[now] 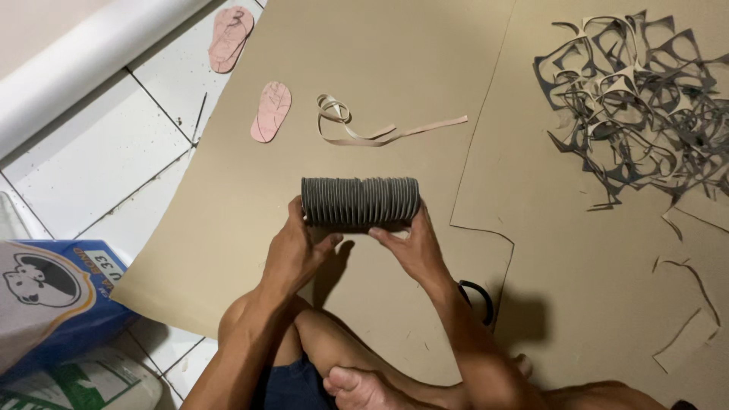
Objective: The person sits on the floor and cuts sandal sole shapes from stacked sheet material with scissors, trimming around the outline. They stack the cut soles together, then take a strap and attach it across the top of a sole, pressing it into place.
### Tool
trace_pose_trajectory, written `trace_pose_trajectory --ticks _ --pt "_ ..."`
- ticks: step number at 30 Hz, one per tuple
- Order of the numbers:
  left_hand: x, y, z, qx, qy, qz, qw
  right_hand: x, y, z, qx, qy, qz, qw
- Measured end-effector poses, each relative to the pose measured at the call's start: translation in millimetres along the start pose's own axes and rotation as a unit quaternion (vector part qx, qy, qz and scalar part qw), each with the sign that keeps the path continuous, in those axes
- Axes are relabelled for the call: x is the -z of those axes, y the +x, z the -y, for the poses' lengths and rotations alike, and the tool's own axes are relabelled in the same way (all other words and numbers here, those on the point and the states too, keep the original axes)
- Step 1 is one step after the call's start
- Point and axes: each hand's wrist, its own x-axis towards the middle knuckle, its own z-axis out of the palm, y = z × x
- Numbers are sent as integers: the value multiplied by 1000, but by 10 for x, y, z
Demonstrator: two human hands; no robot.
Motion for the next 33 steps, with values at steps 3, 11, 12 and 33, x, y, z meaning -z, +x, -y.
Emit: trace_pose_trajectory --ticks 3,11,12,33 --pt "20 12 -33 5 38 -20 999 59 -10 3 -75 -123 -3 990" --pt "32 163 15 126 81 88 985 90 161 22 -145 -176 75 971" --pt "27 157 32 134 92 90 983 90 158 38 -147 -184 79 969" --pt "11 -218 -106 225 -546 41 806 -480 -23 156 -278 360 76 887"
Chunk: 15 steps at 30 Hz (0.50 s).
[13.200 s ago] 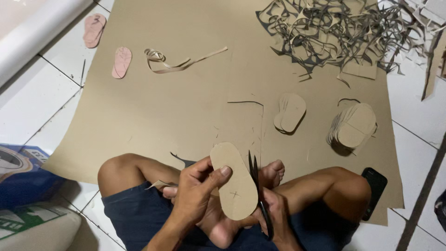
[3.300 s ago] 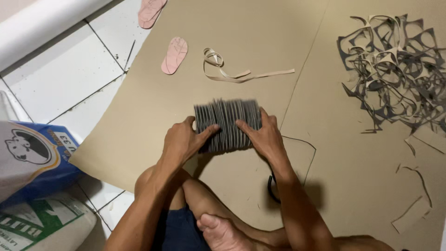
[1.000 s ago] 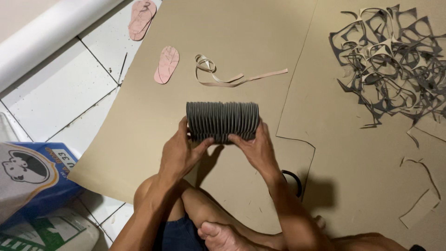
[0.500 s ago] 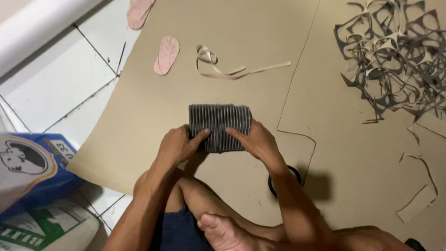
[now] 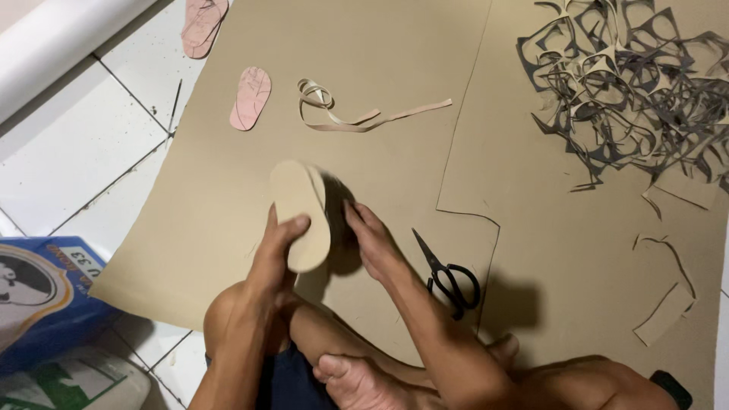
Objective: The person sits on the floor and cuts sandal sole shapes from stacked sheet material with scissors, trimming around the outline. They stack the cut soles together, then take a strap and attach it across the top of a sole, pressing it into place.
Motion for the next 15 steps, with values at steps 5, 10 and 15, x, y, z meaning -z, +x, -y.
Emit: trace_pose_trajectory --ticks 5,10,15 --pt "-140 371 -326 -1 53 35 998 -200 118 211 17 -68 -52 996" --pt "-318 482 -367 54 91 14 994 -77 290 517 -25 -459 -101 882" --pt "-585 499 -226 -52 94 -32 994 -48 466 1048 276 -557 -183 762"
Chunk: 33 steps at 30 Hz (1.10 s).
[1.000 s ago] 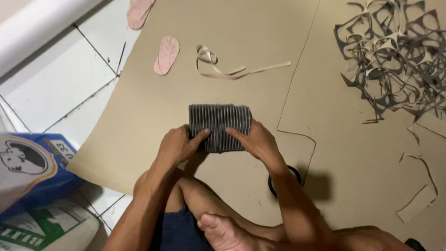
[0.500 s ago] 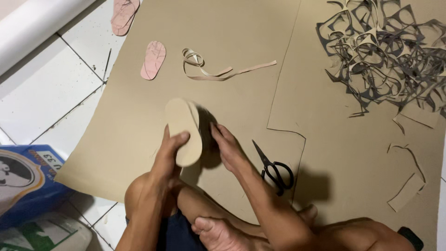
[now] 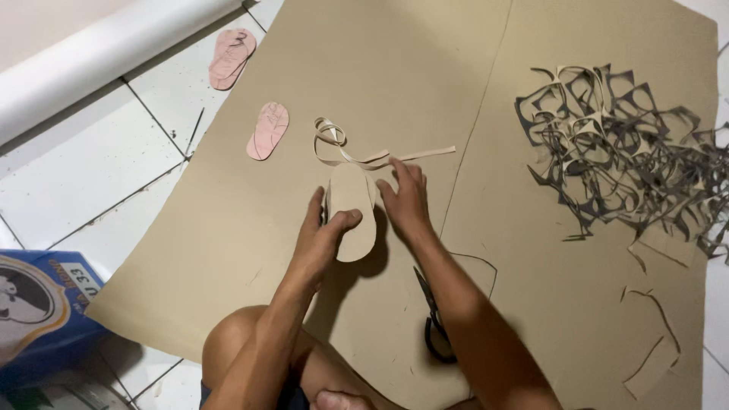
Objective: The person sits on the floor and cuts sandal sole shapes from stacked sheet material with scissors, trimming around the outline. They stack the cut soles together, then take a strap and attach it across the top of a sole, pressing it into place.
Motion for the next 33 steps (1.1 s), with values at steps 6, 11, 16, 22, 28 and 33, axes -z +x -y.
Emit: trace_pose_trajectory --ticks 6,11,16,22,28,33 --pt "74 -64 -67 19 66 -11 998 35 206 98 108 -168 3 980" --pt "139 -95 -38 -47 154 -24 987 36 -121 -182 108 -103 57 987" --pt "38 -275 -53 -208 240 -97 943 281 -496 -487 -116 60 58 990" --pt "-340 -1022 176 -552 342 62 758 881 -1262 -747 -38 59 254 965" --pt "-179 -1034 364 -125 365 272 882 1647 -1581 -927 -32 80 16 996" --pt "939 -1006 -186 -88 370 250 890 1814 -1493 -1219 -30 39 24 998"
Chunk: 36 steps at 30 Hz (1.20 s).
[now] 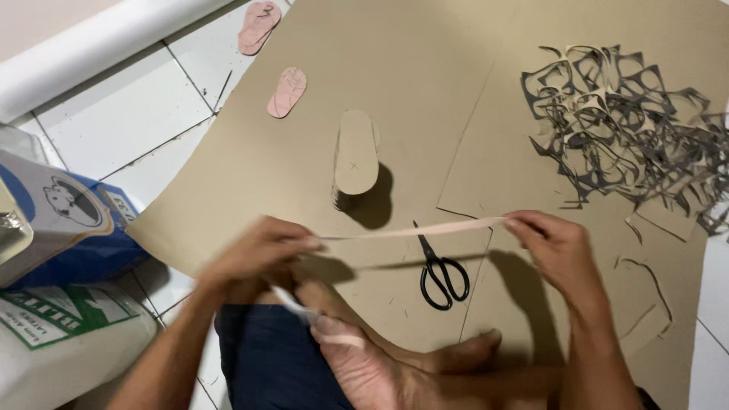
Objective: The person sits on the floor and cuts sandal sole shapes from stacked sheet material with scissors, trimming around the outline. They stack the cut soles together, then take a strap and attach it across the top of a sole, pressing it into place.
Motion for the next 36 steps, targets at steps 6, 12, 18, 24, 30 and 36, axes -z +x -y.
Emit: trace_pose_trajectory --ticks 6,12,18,24,30,36 --pt "708 -45 86 186 219 -133 949 -722 271 136 52 -88 106 989" --pt "583 177 0 138 502 -108 847 -1277 410 429 233 -270 33 934" --pt "242 697 -400 -22 -71 -334 940 -1713 615 707 -43 88 49 994" --pt "-113 1188 -645 10 -211 -238 948 -2105 866 1044 -222 344 141 901" --pt "167 1052 -266 28 -434 -128 891 -2261 963 988 -244 361 179 882" --pt "316 757 3 42 -600 -119 790 -2487 928 1043 -261 337 166 889"
